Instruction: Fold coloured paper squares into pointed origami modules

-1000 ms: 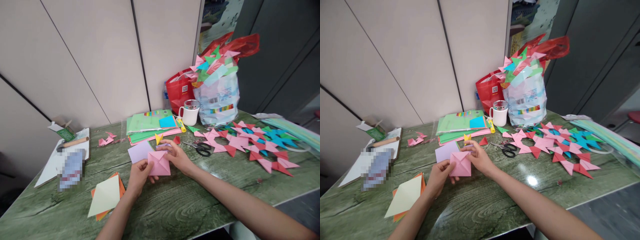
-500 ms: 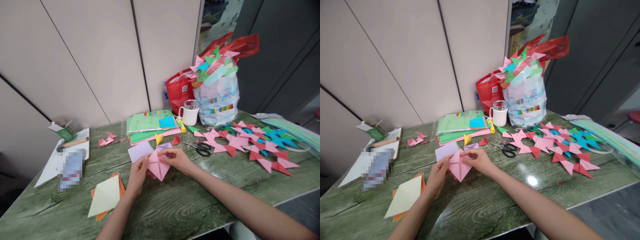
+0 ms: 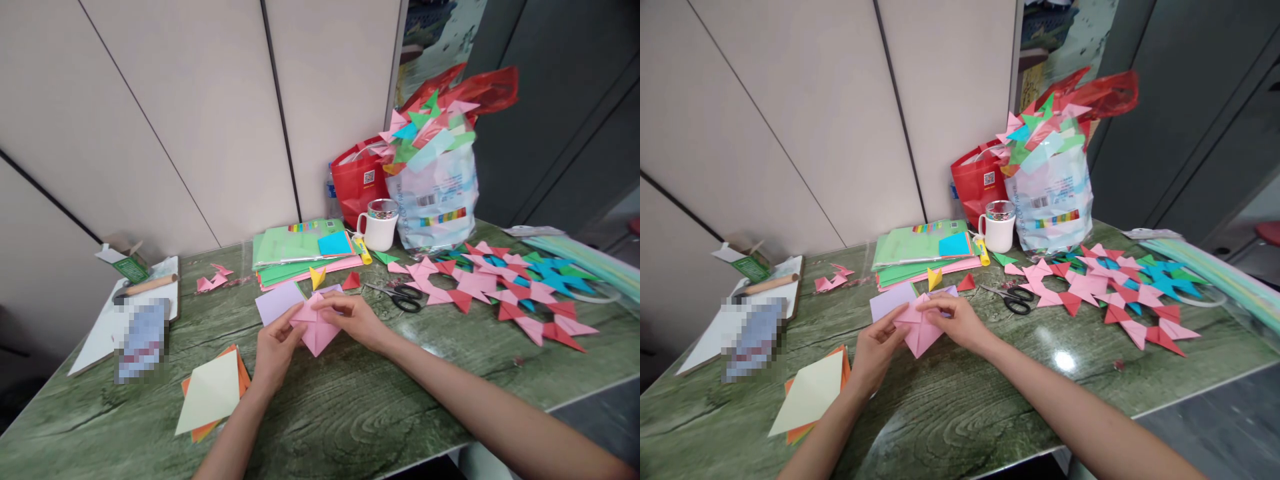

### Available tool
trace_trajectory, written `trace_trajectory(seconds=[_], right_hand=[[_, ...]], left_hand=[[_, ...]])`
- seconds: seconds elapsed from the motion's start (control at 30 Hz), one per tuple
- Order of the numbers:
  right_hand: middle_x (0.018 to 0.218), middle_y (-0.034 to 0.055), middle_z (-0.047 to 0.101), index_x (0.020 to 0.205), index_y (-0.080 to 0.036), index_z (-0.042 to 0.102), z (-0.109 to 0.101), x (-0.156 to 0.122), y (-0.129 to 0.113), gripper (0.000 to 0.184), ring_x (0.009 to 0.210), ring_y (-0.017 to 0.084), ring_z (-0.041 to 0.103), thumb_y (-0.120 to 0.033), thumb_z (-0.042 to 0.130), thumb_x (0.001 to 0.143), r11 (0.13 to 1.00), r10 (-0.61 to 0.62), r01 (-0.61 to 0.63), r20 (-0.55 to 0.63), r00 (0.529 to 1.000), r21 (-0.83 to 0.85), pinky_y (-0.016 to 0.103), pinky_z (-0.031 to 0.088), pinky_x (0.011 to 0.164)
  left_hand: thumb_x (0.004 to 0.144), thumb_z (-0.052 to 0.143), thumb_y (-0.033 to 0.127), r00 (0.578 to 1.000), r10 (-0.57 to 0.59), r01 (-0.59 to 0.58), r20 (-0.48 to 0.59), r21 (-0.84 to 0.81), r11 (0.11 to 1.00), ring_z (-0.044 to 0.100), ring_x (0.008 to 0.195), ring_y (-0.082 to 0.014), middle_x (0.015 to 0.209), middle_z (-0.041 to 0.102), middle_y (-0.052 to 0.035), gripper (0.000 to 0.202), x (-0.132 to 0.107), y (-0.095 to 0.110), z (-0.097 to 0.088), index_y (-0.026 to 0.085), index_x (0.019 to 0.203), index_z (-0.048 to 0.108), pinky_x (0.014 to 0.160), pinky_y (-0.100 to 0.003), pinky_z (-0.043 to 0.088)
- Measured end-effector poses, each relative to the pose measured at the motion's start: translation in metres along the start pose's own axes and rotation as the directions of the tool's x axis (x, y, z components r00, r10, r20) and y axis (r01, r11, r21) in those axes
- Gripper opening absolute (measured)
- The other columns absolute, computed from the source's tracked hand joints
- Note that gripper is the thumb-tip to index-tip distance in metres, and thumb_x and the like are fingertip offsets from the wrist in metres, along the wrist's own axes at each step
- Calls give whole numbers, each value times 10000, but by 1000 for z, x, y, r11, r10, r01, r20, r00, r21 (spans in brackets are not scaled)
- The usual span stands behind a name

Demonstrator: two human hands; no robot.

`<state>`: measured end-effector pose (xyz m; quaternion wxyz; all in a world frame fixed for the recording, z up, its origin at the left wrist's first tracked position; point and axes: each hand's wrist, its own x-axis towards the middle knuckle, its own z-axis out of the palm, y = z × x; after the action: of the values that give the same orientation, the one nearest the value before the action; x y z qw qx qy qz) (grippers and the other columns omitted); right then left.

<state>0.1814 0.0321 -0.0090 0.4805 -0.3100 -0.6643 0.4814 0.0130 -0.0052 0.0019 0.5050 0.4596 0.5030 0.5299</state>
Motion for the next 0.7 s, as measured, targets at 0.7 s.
trace_trajectory(seconds=[0.7], right_hand=[[831,23,633,903,-179,548,7,-5,-1,172,756,143,599,-176,576,733,988,-12,9,-19,1000,-155,237,468,623]], left_hand=[[709,622,286,934,357,-340,21,364,867,603,756,-160,807,667,-47,271,1,2,-5,189,956,679,694,-271,480]])
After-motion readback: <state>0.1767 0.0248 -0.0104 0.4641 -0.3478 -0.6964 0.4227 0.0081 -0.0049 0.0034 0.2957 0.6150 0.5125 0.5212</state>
